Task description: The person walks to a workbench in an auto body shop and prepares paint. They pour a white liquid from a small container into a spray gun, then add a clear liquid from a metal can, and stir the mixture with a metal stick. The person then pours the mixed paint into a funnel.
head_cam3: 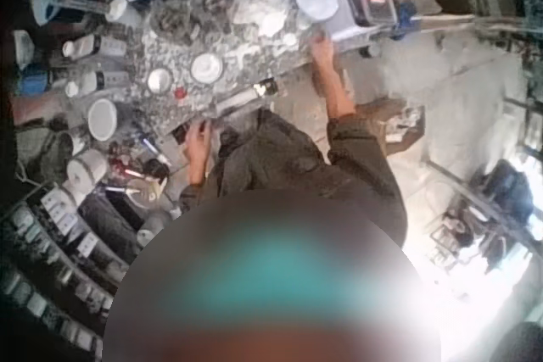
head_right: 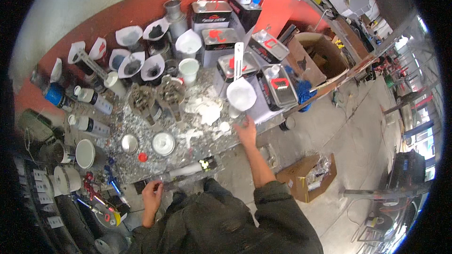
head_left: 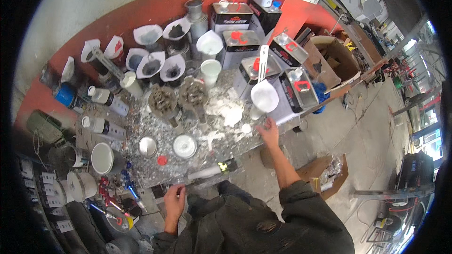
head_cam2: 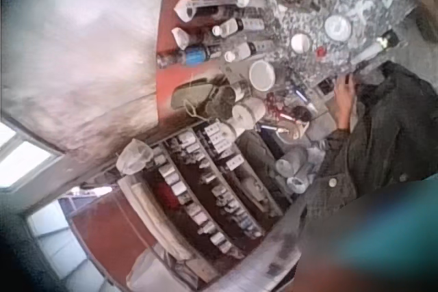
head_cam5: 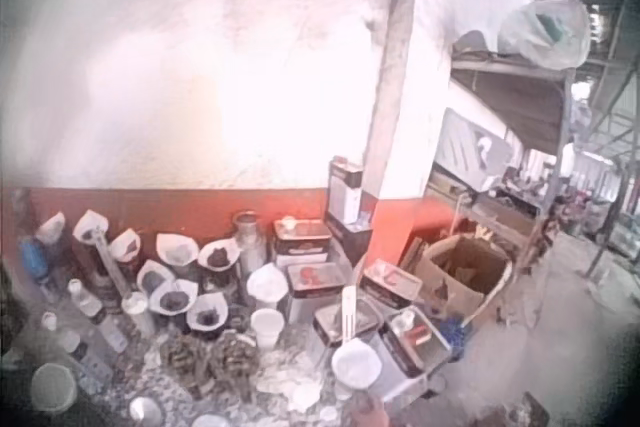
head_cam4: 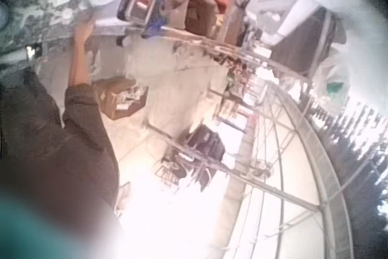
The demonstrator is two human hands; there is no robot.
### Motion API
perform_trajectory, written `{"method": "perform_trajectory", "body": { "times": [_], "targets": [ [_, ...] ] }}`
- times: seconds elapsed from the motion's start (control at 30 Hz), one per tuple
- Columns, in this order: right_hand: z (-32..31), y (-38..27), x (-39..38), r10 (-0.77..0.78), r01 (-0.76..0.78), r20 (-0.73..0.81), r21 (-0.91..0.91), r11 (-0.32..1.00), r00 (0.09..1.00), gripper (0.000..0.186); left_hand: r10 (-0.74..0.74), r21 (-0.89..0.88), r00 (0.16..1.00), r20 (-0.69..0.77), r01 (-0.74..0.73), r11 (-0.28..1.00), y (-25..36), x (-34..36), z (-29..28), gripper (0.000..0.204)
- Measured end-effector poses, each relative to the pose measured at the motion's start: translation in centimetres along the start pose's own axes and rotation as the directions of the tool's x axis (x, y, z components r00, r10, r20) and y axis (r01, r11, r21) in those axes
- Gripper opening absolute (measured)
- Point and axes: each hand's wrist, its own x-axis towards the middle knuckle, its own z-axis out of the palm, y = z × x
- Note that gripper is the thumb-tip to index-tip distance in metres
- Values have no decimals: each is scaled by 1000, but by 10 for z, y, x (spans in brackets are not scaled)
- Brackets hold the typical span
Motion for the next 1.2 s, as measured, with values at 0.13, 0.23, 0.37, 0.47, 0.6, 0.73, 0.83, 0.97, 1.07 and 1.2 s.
{"method": "perform_trajectory", "body": {
  "times": [0.13, 0.23, 0.37, 0.47, 0.6, 0.73, 0.83, 0.97, 1.07, 1.2],
  "targets": [
    [42, 12, 58, -131, 154, -142, 166, 974, 981, 86, 107, 71, 994, 28, -109, 992, 47, 9, 35, 14],
    [52, -16, 55, -106, 146, -117, 419, 896, 987, 85, -3, 66, 1000, 6, 2, 998, 58, -9, 35, 12],
    [38, -41, 36, 8, 48, -113, 482, 875, 994, 84, -75, 27, 992, -100, 78, 997, 74, -10, 34, 11],
    [16, -70, -4, -16, 52, -83, 452, 891, 996, 83, -64, -9, 997, -49, 64, 998, 79, 4, 36, 14],
    [13, -103, -69, -19, -78, 145, 634, 769, 989, 85, -11, -128, 989, 150, 31, 991, 137, 57, 50, 31],
    [23, -128, -129, -91, -149, 398, 532, 834, 913, 87, 54, -307, 968, 244, 24, 951, 158, 95, 75, 71],
    [50, -137, -160, -279, -85, 476, 611, 787, 834, 86, 38, -373, 992, 118, 9, 928, 139, 93, 77, 74],
    [20, -190, -156, -561, 452, 503, 333, 827, 657, 91, 13, -289, 998, -60, -29, 957, 100, 84, 44, 59],
    [3, -205, -149, -582, 459, 540, 360, 813, 608, 75, 1, -280, 994, -110, -32, 959, 81, 76, 10, 55],
    [-1, -260, -150, -807, 753, 479, 371, 543, 346, 58, 7, -331, 990, -139, -54, 942, 69, 76, -7, 54]
  ]
}}
